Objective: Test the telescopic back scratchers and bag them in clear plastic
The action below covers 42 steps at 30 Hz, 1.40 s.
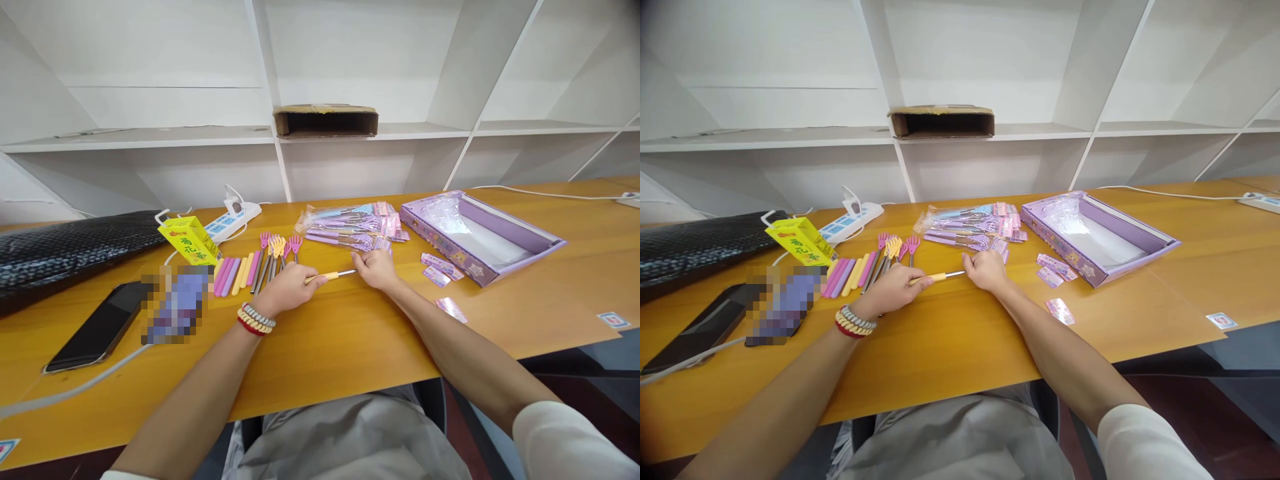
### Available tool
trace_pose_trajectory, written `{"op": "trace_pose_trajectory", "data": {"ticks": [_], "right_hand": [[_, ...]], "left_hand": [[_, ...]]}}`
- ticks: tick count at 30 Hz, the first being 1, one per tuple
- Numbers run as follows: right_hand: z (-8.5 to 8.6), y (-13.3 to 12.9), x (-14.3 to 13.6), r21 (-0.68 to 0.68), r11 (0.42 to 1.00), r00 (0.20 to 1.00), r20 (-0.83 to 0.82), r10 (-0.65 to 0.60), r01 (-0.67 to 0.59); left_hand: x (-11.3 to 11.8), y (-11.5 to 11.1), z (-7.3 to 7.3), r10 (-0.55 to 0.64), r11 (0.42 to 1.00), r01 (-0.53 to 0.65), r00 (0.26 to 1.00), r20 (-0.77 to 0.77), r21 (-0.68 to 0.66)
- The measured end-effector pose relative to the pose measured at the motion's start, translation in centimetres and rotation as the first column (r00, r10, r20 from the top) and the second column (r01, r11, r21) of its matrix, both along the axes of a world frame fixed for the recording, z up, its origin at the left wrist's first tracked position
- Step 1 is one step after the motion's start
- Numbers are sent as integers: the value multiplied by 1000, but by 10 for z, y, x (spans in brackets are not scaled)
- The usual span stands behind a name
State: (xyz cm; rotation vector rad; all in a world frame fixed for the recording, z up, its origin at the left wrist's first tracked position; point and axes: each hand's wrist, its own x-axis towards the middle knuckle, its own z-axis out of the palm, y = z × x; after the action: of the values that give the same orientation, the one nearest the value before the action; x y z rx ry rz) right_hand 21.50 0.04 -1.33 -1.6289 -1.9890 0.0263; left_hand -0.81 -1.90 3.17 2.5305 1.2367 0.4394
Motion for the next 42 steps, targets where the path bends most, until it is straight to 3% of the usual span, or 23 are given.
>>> {"op": "trace_pose_trajectory", "data": {"ticks": [8, 15, 20, 28, 34, 42], "right_hand": [[-1, 1, -1, -26, 1000, 1000, 20, 1, -1], [-7, 5, 1, -121, 989, 992, 74, 99, -90], [-9, 2, 1, -158, 977, 965, 201, 171, -140], [-9, 3, -3, -157, 984, 938, 322, 127, -79], [-10, 0, -4, -131, 987, 933, 336, 128, -88], [2, -7, -11, -110, 991, 910, 398, 113, -75]], "left_hand": [[8, -9, 6, 38, 992, -23, 992, -123, 123], [12, -9, -2, 79, 991, -60, 982, -170, 117], [16, -11, -4, 98, 992, -79, 970, -222, 95], [22, -18, -13, 115, 989, -85, 955, -274, 121], [28, -26, -8, 112, 984, -59, 939, -326, 168], [32, -33, -9, 147, 979, -75, 904, -401, 189]]}}
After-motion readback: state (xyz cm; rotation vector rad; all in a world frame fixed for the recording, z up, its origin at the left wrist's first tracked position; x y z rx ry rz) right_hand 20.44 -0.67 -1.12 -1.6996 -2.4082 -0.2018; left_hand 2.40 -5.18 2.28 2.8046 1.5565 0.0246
